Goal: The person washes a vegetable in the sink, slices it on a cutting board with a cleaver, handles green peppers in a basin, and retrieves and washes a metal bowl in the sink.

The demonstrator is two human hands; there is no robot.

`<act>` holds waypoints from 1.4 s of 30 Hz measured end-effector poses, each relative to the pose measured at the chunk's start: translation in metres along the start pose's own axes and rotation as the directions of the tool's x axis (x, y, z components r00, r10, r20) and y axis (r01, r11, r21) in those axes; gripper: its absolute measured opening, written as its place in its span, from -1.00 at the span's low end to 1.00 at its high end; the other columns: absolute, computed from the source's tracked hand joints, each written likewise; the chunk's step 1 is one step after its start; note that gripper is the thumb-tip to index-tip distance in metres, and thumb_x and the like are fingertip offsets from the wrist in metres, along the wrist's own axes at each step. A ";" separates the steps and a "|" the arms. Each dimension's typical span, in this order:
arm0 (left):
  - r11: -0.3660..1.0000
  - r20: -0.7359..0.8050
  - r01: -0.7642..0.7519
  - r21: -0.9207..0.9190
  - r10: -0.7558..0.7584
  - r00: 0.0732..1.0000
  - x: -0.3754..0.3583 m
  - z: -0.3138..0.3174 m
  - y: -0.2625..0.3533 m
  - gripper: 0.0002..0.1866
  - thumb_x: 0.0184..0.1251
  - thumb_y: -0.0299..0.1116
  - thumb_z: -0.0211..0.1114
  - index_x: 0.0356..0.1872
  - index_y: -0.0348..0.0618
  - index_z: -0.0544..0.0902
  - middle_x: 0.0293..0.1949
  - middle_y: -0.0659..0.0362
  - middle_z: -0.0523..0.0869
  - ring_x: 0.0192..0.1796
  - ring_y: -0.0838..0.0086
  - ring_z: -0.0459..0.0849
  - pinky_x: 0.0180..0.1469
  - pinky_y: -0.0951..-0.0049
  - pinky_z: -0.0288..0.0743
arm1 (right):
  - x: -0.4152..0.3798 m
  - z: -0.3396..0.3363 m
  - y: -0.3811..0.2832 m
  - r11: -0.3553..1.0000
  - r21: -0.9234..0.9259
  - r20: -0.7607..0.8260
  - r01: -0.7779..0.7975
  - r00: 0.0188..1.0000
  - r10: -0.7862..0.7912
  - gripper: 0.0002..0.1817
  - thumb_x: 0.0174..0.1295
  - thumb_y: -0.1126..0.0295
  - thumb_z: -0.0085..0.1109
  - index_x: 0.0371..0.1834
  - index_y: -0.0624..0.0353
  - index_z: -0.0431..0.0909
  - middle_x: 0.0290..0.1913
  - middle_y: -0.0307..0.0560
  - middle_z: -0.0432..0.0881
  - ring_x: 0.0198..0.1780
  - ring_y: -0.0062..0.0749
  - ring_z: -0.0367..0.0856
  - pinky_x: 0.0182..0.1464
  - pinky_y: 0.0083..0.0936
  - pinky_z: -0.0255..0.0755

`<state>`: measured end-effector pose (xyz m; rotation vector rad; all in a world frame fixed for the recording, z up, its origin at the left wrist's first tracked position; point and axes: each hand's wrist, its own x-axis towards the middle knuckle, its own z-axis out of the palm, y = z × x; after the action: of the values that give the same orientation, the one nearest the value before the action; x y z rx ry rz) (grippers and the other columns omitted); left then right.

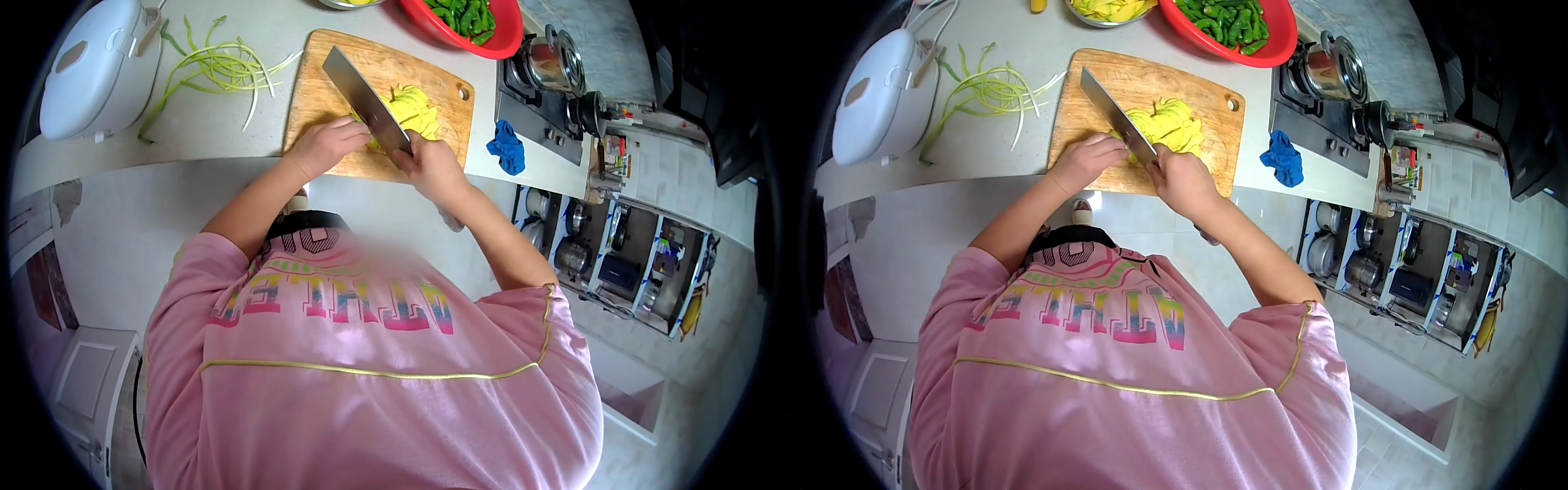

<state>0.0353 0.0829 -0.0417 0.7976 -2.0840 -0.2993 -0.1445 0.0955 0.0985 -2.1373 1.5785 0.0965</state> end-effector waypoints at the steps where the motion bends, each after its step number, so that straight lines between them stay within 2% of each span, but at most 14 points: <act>1: 1.000 -0.002 -0.004 -0.003 0.004 1.000 0.000 0.000 0.000 -0.80 -0.03 -0.48 0.20 -0.31 -0.10 0.64 -0.23 0.30 0.62 -0.20 0.50 0.60 -0.24 0.58 0.57 | 0.001 0.000 0.000 1.000 0.000 0.006 0.003 1.000 -0.003 -0.82 0.16 0.38 0.10 -0.35 0.30 0.44 -0.56 0.25 0.53 -0.44 0.14 0.56 -0.35 -0.09 0.43; 3: 1.000 -0.004 -0.008 -0.008 0.008 1.000 0.000 0.000 -0.001 -0.80 -0.03 -0.48 0.20 -0.31 -0.10 0.64 -0.24 0.30 0.62 -0.21 0.50 0.60 -0.25 0.58 0.57 | 0.003 0.001 0.000 1.000 0.001 0.017 0.009 1.000 -0.009 -0.82 0.15 0.38 0.10 -0.36 0.30 0.44 -0.56 0.25 0.54 -0.44 0.14 0.56 -0.35 -0.10 0.44; 7: 1.000 0.003 0.004 -0.025 -0.004 1.000 -0.001 0.002 -0.002 -0.82 -0.05 -0.49 0.21 -0.34 -0.11 0.63 -0.25 0.29 0.62 -0.23 0.48 0.59 -0.27 0.57 0.56 | 0.029 0.027 0.015 0.991 0.034 -0.047 0.133 0.990 -0.131 -0.79 0.08 0.39 0.16 -0.37 0.32 0.42 -0.54 0.26 0.55 -0.44 0.14 0.58 -0.35 -0.09 0.45; 10: 1.000 -0.002 -0.006 -0.014 0.006 1.000 0.000 0.002 -0.006 -0.81 -0.06 -0.51 0.22 -0.33 -0.12 0.61 -0.26 0.26 0.61 -0.23 0.46 0.59 -0.27 0.56 0.55 | 0.043 0.044 0.005 0.992 -0.055 -0.075 0.110 0.991 -0.114 -0.80 0.08 0.39 0.16 -0.37 0.29 0.41 -0.55 0.26 0.55 -0.45 0.14 0.58 -0.37 -0.08 0.45; 14: 0.999 -0.006 -0.013 -0.030 0.013 1.000 0.003 -0.001 -0.005 -0.79 -0.06 -0.49 0.20 -0.31 -0.09 0.60 -0.26 0.28 0.61 -0.22 0.47 0.59 -0.27 0.55 0.55 | 0.034 0.039 0.017 0.994 0.047 -0.110 0.096 0.990 -0.091 -0.79 0.12 0.35 0.15 -0.31 0.27 0.44 -0.58 0.24 0.54 -0.48 0.12 0.56 -0.40 -0.09 0.44; 18: 1.000 0.008 0.007 -0.008 -0.007 1.000 0.001 -0.003 -0.003 -0.81 -0.06 -0.49 0.19 -0.33 -0.09 0.59 -0.25 0.29 0.61 -0.22 0.47 0.59 -0.27 0.55 0.56 | 0.010 0.005 -0.001 0.996 0.086 -0.105 0.018 0.994 -0.008 -0.79 0.14 0.35 0.13 -0.29 0.28 0.45 -0.59 0.22 0.53 -0.49 0.10 0.56 -0.42 -0.11 0.43; 22: 0.999 0.003 0.032 -0.034 -0.032 0.999 0.001 -0.001 0.001 -0.83 -0.03 -0.49 0.20 -0.35 -0.09 0.60 -0.24 0.29 0.61 -0.21 0.47 0.60 -0.27 0.54 0.57 | 0.001 -0.004 0.003 1.000 0.030 -0.003 0.010 1.000 -0.010 -0.80 0.14 0.37 0.13 -0.32 0.30 0.45 -0.58 0.22 0.53 -0.48 0.10 0.56 -0.40 -0.10 0.43; 28: 0.999 -0.027 0.016 -0.043 -0.018 0.999 0.001 -0.001 -0.001 -0.86 -0.02 -0.50 0.21 -0.36 -0.10 0.61 -0.24 0.26 0.61 -0.20 0.46 0.61 -0.26 0.53 0.57 | 0.004 0.005 0.007 0.999 -0.020 0.028 0.036 0.999 -0.035 -0.82 0.14 0.39 0.11 -0.36 0.32 0.43 -0.58 0.26 0.53 -0.48 0.14 0.56 -0.38 -0.08 0.43; 34: 0.999 -0.038 0.015 -0.034 -0.016 0.999 -0.001 0.005 -0.004 -0.84 -0.07 -0.51 0.22 -0.38 -0.12 0.59 -0.28 0.24 0.61 -0.21 0.43 0.60 -0.25 0.52 0.55 | 0.032 0.033 0.008 0.996 -0.019 -0.027 0.093 0.995 -0.093 -0.82 0.11 0.40 0.12 -0.39 0.33 0.42 -0.57 0.28 0.54 -0.46 0.15 0.57 -0.38 -0.08 0.46; 38: 0.998 -0.025 0.022 -0.062 -0.024 0.999 -0.003 0.002 -0.002 -0.84 -0.06 -0.51 0.22 -0.37 -0.12 0.59 -0.28 0.24 0.61 -0.21 0.42 0.60 -0.21 0.52 0.54 | 0.040 0.049 0.016 0.990 -0.001 -0.159 0.143 0.977 -0.141 -0.80 0.12 0.38 0.13 -0.37 0.31 0.42 -0.59 0.27 0.53 -0.49 0.15 0.57 -0.41 -0.08 0.46; 39: 0.998 -0.023 0.023 -0.066 -0.025 0.999 -0.002 0.001 0.001 -0.84 -0.06 -0.50 0.22 -0.37 -0.12 0.59 -0.28 0.24 0.61 -0.21 0.42 0.60 -0.20 0.52 0.54 | 0.036 0.038 0.013 0.998 0.046 -0.075 0.044 0.996 -0.041 -0.79 0.14 0.36 0.14 -0.34 0.30 0.43 -0.59 0.24 0.53 -0.50 0.12 0.57 -0.41 -0.12 0.46; 42: 0.998 -0.037 0.019 -0.059 -0.021 0.999 0.001 0.002 -0.005 -0.84 -0.04 -0.50 0.22 -0.36 -0.12 0.59 -0.28 0.24 0.62 -0.21 0.42 0.60 -0.19 0.52 0.53 | 0.020 0.027 0.008 0.990 0.132 -0.146 0.041 0.989 -0.022 -0.79 0.15 0.36 0.14 -0.30 0.30 0.45 -0.61 0.21 0.53 -0.51 0.11 0.56 -0.42 -0.15 0.44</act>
<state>0.0351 0.0778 -0.0449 0.7835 -2.0239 -0.3515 -0.1389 0.0871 0.0653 -2.1029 1.5821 -0.1740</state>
